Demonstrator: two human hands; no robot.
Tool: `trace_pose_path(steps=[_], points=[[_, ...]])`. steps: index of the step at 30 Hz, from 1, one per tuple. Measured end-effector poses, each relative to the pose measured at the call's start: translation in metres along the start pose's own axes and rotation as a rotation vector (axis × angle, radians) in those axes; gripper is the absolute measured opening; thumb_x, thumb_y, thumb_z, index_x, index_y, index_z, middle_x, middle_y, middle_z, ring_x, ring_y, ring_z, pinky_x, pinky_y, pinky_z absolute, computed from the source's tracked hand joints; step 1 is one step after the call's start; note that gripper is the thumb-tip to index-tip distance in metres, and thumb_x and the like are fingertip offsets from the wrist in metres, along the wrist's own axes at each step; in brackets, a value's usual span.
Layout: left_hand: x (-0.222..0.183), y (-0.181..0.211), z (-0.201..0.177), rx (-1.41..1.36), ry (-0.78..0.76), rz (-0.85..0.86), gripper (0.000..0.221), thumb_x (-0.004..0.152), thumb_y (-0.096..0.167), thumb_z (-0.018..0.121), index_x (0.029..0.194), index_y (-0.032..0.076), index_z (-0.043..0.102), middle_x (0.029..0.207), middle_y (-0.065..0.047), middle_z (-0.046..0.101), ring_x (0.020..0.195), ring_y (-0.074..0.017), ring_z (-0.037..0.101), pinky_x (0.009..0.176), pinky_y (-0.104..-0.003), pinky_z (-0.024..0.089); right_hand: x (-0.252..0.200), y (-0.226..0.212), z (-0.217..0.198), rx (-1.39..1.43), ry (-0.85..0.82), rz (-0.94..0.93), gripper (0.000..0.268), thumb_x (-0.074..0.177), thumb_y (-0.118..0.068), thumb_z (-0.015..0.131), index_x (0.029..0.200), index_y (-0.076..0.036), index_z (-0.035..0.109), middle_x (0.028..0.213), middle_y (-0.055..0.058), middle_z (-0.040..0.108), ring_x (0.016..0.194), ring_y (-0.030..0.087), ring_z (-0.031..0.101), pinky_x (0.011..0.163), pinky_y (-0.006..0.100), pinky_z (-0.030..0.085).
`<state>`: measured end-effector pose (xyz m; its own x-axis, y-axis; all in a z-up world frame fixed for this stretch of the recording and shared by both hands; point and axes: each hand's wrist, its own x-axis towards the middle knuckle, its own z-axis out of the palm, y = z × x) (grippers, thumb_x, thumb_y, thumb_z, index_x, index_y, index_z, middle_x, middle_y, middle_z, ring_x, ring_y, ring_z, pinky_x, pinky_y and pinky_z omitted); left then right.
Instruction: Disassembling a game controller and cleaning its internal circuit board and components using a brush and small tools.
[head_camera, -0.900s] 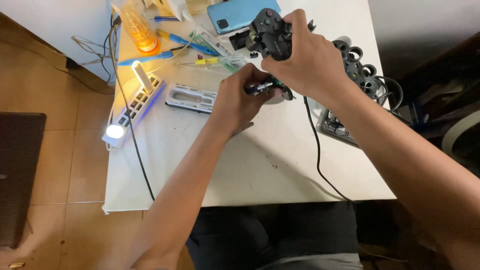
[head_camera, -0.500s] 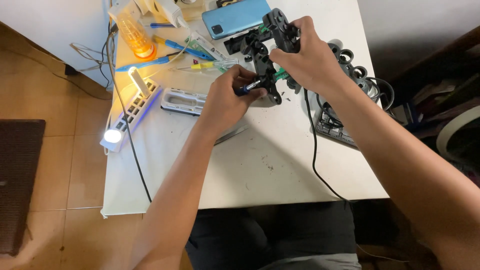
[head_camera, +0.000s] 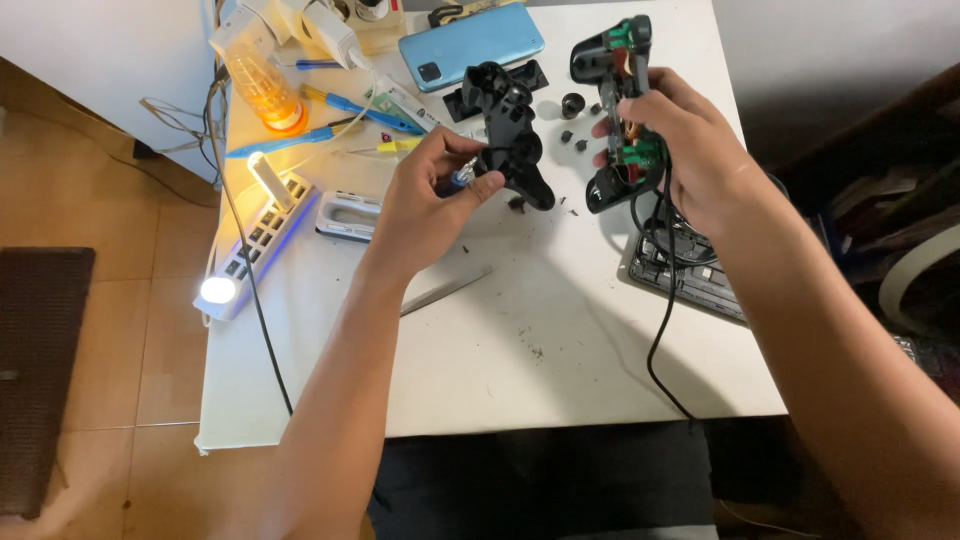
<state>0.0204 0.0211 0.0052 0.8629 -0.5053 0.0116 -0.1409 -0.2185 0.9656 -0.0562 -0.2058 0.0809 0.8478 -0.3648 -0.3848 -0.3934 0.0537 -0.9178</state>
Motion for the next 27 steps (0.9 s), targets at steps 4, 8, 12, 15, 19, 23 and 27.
trace_pose_path(steps=[4, 8, 12, 15, 19, 23, 27], points=[[0.002, -0.004, -0.001, -0.054, 0.019, 0.0, 0.024, 0.091, 0.03, 0.073, 0.109, 0.018, 0.063, 0.105, 0.002, 0.065, 0.086, -0.0067, 0.055, 0.078, -0.025, 0.04, -0.009, 0.004, -0.006, 0.083, -0.047, 0.044, 0.049, 0.096, -0.017, 0.046, 0.145, -0.013, 0.051, 0.116, 0.013, 0.069, 0.101, 0.033, 0.073, 0.079, 0.049, 0.062], [0.003, -0.002, 0.002, -0.086, 0.046, -0.077, 0.018, 0.094, 0.024, 0.062, 0.11, 0.016, 0.062, 0.092, 0.003, 0.062, 0.075, -0.0072, 0.047, 0.071, -0.025, 0.041, -0.022, 0.006, -0.011, 0.092, -0.061, 0.199, 0.066, 0.093, -0.024, 0.043, 0.158, -0.015, 0.044, 0.129, 0.013, 0.066, 0.108, 0.031, 0.071, 0.094, 0.044, 0.057], [0.006, -0.004, 0.005, -0.186, 0.091, -0.098, 0.019, 0.098, 0.013, 0.052, 0.113, 0.013, 0.063, 0.067, 0.003, 0.032, 0.049, -0.0073, 0.026, 0.048, -0.026, 0.025, -0.02, 0.034, -0.028, 0.265, -0.06, 0.205, 0.064, 0.092, -0.019, 0.048, 0.155, -0.009, 0.048, 0.124, 0.013, 0.066, 0.097, 0.036, 0.072, 0.089, 0.032, 0.055], [0.008, -0.011, 0.006, -0.181, 0.149, -0.035, 0.021, 0.098, 0.015, 0.048, 0.112, 0.014, 0.063, 0.072, 0.003, 0.043, 0.048, -0.0052, 0.024, 0.05, -0.025, 0.021, -0.011, 0.062, -0.036, 0.226, -0.031, 0.237, 0.079, 0.084, -0.024, 0.053, 0.162, -0.018, 0.038, 0.146, 0.012, 0.065, 0.094, 0.034, 0.077, 0.074, 0.029, 0.051], [0.011, -0.028, 0.001, -0.155, 0.201, -0.024, 0.026, 0.101, 0.015, 0.043, 0.113, 0.017, 0.065, 0.084, -0.007, 0.064, 0.064, -0.0093, 0.05, 0.068, -0.026, 0.049, -0.012, 0.08, -0.035, 0.139, 0.073, 0.242, 0.062, 0.08, -0.025, 0.063, 0.141, -0.013, 0.064, 0.138, 0.03, 0.06, 0.126, 0.046, 0.062, 0.107, 0.051, 0.049], [0.021, -0.055, -0.009, -0.174, 0.27, -0.011, 0.03, 0.101, 0.019, 0.04, 0.11, 0.017, 0.069, 0.093, -0.013, 0.067, 0.083, -0.0184, 0.061, 0.082, -0.036, 0.058, -0.002, 0.1, -0.04, 0.063, -0.038, 0.184, 0.056, 0.083, -0.015, 0.064, 0.136, 0.003, 0.065, 0.11, 0.034, 0.067, 0.099, 0.046, 0.07, 0.088, 0.056, 0.056], [0.017, -0.027, -0.01, -0.156, 0.289, 0.054, 0.032, 0.101, 0.02, 0.038, 0.109, 0.016, 0.068, 0.098, -0.015, 0.069, 0.092, -0.0194, 0.065, 0.087, -0.038, 0.061, -0.008, 0.091, -0.035, -0.073, -0.148, 0.154, 0.037, 0.088, -0.007, 0.065, 0.122, 0.004, 0.074, 0.088, 0.03, 0.074, 0.082, 0.04, 0.074, 0.079, 0.053, 0.061]])
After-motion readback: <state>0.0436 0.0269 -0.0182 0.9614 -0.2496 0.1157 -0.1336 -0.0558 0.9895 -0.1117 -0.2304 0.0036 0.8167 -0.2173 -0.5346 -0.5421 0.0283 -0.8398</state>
